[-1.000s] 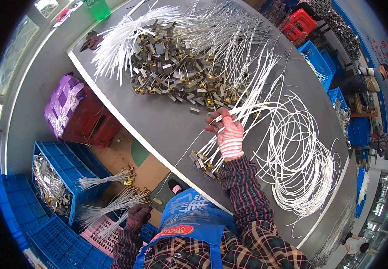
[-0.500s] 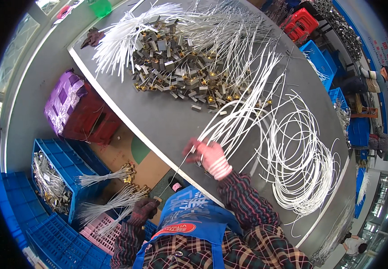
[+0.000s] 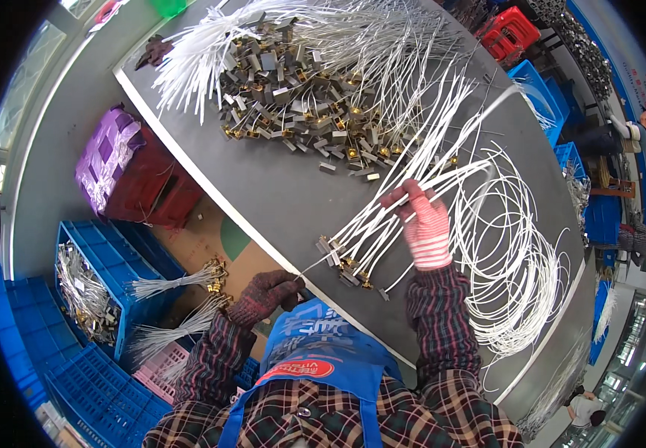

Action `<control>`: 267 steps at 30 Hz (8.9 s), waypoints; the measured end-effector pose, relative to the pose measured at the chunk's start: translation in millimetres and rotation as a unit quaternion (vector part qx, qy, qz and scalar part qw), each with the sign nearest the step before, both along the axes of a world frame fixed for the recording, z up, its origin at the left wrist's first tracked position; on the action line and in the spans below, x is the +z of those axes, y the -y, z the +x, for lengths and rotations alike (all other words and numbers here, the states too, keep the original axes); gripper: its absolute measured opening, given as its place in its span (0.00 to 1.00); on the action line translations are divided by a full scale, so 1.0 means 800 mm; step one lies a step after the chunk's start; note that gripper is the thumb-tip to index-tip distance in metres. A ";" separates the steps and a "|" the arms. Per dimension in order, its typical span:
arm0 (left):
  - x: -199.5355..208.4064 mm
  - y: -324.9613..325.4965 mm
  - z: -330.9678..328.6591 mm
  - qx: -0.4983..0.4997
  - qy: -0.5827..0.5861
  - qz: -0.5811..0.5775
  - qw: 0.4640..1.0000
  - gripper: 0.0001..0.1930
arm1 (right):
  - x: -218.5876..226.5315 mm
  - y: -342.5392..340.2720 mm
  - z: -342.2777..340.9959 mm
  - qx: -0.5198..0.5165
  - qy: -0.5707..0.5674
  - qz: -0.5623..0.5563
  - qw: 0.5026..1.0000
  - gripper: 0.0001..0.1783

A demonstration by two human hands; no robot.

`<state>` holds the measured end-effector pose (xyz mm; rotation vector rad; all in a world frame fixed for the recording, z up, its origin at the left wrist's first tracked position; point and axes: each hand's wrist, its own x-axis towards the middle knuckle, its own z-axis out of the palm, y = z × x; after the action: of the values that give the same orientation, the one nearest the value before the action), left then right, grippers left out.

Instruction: The person assembles or sorts electrical wiring harnesses with gold connectors by hand on a workbench.

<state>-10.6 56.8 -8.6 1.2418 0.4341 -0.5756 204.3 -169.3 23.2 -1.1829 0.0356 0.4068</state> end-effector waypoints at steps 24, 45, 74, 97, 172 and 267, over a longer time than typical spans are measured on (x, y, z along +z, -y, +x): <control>0.040 0.042 0.233 0.026 0.317 0.477 0.820 0.20 | -0.033 0.045 -0.034 0.279 -0.147 -0.270 0.909 0.12; 0.006 0.061 0.145 0.191 0.223 0.237 0.926 0.07 | -0.025 -0.076 0.007 0.119 -0.101 0.001 0.988 0.26; -0.031 -0.018 -0.144 0.202 -0.154 -0.020 0.967 0.11 | -0.023 -0.058 0.032 -0.033 -0.022 0.027 0.999 0.16; -0.016 -0.021 -0.121 0.169 -0.190 -0.014 0.967 0.12 | -0.038 -0.074 -0.060 0.136 -0.188 0.017 0.973 0.17; -0.003 0.019 -0.101 0.056 -0.124 -0.194 0.972 0.15 | -0.019 -0.024 -0.056 0.228 -0.064 0.067 0.969 0.16; -0.030 -0.005 -0.074 -0.020 -0.094 -0.139 0.986 0.13 | 0.016 -0.012 -0.051 0.194 -0.092 -0.103 0.971 0.17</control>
<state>-70.2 60.7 -32.3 0.9346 0.4706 -0.7643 163.7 -159.9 35.9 -1.3558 0.0053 0.8750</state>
